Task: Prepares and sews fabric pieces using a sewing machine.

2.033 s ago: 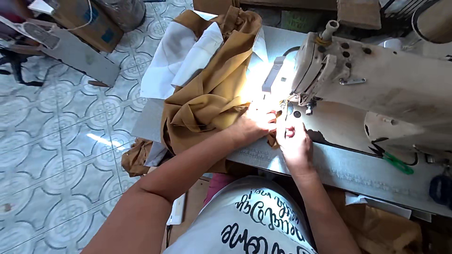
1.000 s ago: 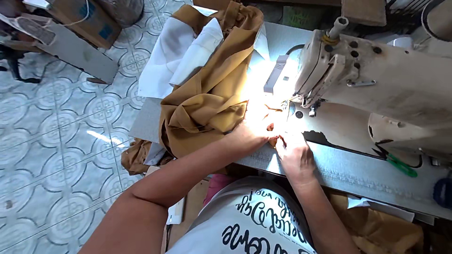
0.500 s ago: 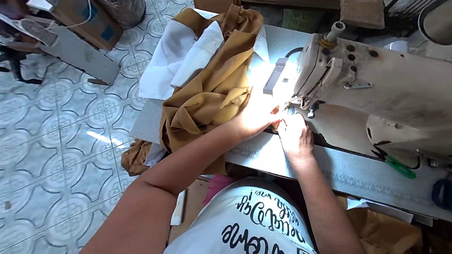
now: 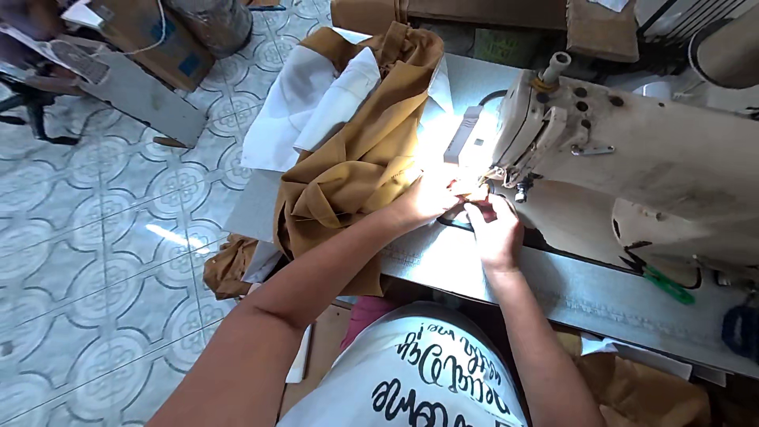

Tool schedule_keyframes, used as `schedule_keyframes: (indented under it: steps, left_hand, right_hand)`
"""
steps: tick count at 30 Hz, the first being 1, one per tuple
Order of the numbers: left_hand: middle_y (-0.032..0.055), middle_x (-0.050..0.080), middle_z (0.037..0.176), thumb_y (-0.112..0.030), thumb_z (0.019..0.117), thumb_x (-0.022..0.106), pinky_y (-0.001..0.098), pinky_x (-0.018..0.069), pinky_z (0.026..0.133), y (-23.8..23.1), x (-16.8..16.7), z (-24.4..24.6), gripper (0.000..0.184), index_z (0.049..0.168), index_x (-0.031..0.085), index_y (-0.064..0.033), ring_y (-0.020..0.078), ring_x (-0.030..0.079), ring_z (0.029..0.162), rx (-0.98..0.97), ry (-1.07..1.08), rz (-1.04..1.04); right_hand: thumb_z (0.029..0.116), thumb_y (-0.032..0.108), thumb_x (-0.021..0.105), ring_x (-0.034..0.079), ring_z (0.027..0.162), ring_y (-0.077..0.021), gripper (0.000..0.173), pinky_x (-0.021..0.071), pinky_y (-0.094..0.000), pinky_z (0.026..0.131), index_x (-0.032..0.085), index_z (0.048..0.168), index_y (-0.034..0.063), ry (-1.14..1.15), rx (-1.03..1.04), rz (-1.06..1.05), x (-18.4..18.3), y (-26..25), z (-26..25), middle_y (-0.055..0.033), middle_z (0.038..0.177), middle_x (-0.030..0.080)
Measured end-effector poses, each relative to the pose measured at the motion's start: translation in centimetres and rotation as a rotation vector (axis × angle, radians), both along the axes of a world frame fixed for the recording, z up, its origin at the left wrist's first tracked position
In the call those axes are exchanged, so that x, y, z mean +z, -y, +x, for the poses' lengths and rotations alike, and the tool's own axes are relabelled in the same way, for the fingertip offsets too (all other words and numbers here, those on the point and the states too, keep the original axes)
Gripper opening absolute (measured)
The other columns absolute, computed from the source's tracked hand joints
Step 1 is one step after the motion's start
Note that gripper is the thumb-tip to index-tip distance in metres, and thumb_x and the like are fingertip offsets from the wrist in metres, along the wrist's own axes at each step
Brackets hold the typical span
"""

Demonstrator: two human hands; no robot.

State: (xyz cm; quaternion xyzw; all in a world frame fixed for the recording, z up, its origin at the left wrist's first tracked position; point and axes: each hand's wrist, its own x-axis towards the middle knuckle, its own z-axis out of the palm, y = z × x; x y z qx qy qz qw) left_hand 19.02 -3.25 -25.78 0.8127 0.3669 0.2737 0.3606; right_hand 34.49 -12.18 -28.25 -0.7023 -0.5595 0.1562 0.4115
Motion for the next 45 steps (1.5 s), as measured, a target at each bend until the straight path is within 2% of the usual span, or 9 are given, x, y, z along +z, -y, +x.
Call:
schedule_keyframes:
  steps: [3, 6, 10, 12, 16, 20, 33, 38, 45]
  left_hand:
    - [0.0104, 0.069, 0.104, -0.008, 0.0865, 0.075, 0.0377, 0.0540, 0.090, 0.2, 0.3, -0.3, 0.017, 0.103, 0.071, -0.0034, 0.0185, 0.065, 0.098, -0.043, -0.041, 0.014]
    - [0.0092, 0.070, 0.122, -0.020, 0.0881, 0.077, 0.0498, 0.0460, 0.107, 1.1, 0.2, -0.9, 0.033, 0.120, 0.072, -0.0130, 0.0258, 0.062, 0.120, -0.129, -0.154, 0.342]
    - [0.0069, 0.073, 0.117, -0.005, 0.0952, 0.061, 0.0513, 0.0491, 0.101, 2.1, 0.2, -1.9, 0.017, 0.098, 0.076, -0.0127, 0.0279, 0.064, 0.120, -0.311, -0.163, 0.650]
    - [0.0048, 0.074, 0.113, -0.004, 0.0985, 0.056, 0.0489, 0.0493, 0.104, 2.4, 0.2, -2.0, 0.022, 0.096, 0.077, -0.0119, 0.0266, 0.063, 0.125, -0.366, -0.217, 0.666]
    - [0.0054, 0.073, 0.106, -0.009, 0.1000, 0.056, 0.0501, 0.0496, 0.096, 2.9, 0.1, -1.8, 0.024, 0.097, 0.078, -0.0159, 0.0268, 0.065, 0.115, -0.364, -0.301, 0.655]
    - [0.0072, 0.071, 0.103, -0.006, 0.0990, 0.057, 0.0563, 0.0451, 0.098, 3.6, 0.5, -1.9, 0.024, 0.104, 0.078, -0.0170, 0.0295, 0.064, 0.112, -0.305, -0.393, 0.648]
    - [0.0061, 0.072, 0.108, -0.002, 0.0974, 0.057, 0.0586, 0.0452, 0.092, 4.6, 1.0, -1.4, 0.022, 0.102, 0.076, -0.0132, 0.0293, 0.065, 0.114, -0.252, -0.501, 0.674]
    - [0.0055, 0.070, 0.104, -0.002, 0.0978, 0.056, 0.0602, 0.0439, 0.095, 4.6, 0.7, -1.5, 0.023, 0.102, 0.076, -0.0135, 0.0275, 0.065, 0.108, -0.250, -0.518, 0.674]
    - [0.0063, 0.071, 0.113, -0.003, 0.0968, 0.057, 0.0671, 0.0338, 0.107, 3.6, 1.0, -1.1, 0.024, 0.108, 0.075, -0.0157, 0.0311, 0.061, 0.122, -0.225, -0.526, 0.635]
  right_hand:
    - [0.0887, 0.023, 0.081, 0.072, 0.090, -0.0279, 0.027, 0.0588, -0.0519, 0.080, 0.072, 0.106, 0.0037, -0.035, 0.037, 0.016, -0.2, -0.3, 0.7, -0.0148, 0.100, 0.073]
    - [0.0879, 0.016, 0.078, 0.068, 0.072, -0.0152, 0.024, 0.0586, -0.0359, 0.067, 0.065, 0.101, 0.0012, -0.204, 0.084, 0.035, 0.5, 1.2, 0.7, -0.0082, 0.084, 0.069]
    - [0.0885, 0.010, 0.077, 0.070, 0.067, -0.0085, 0.036, 0.0608, -0.0254, 0.063, 0.055, 0.116, 0.0014, -0.526, 0.162, -0.030, 1.7, 6.0, -1.3, -0.0028, 0.081, 0.073]
    - [0.0905, 0.005, 0.070, 0.072, 0.079, -0.0071, 0.035, 0.0607, -0.0221, 0.071, 0.061, 0.123, -0.0034, -0.354, 0.211, 0.002, 0.7, 7.2, -1.0, -0.0067, 0.094, 0.075]
    - [0.0895, 0.013, 0.069, 0.072, 0.087, -0.0196, 0.021, 0.0603, -0.0322, 0.076, 0.079, 0.108, 0.0077, 0.189, 0.158, 0.032, 0.2, 7.3, -0.8, -0.0096, 0.096, 0.075]
    - [0.0945, 0.020, 0.067, 0.069, 0.107, -0.0289, 0.015, 0.0586, -0.0405, 0.085, 0.080, 0.097, 0.0125, 0.349, 0.185, 0.085, -0.6, 7.0, -0.3, -0.0092, 0.114, 0.074]
    - [0.0943, 0.018, 0.065, 0.071, 0.102, -0.0329, 0.017, 0.0579, -0.0478, 0.079, 0.081, 0.100, 0.0139, 0.507, 0.223, 0.064, -0.4, 7.2, 0.0, -0.0079, 0.104, 0.077]
    - [0.0961, 0.020, 0.063, 0.071, 0.104, -0.0303, 0.019, 0.0587, -0.0457, 0.083, 0.081, 0.100, 0.0142, 0.503, 0.221, 0.051, -0.4, 7.2, 0.0, -0.0071, 0.105, 0.077]
    - [0.0918, 0.017, 0.067, 0.071, 0.094, -0.0272, 0.015, 0.0580, -0.0436, 0.079, 0.081, 0.095, 0.0116, 0.434, 0.178, 0.118, -0.8, 5.6, 0.4, -0.0061, 0.098, 0.077]
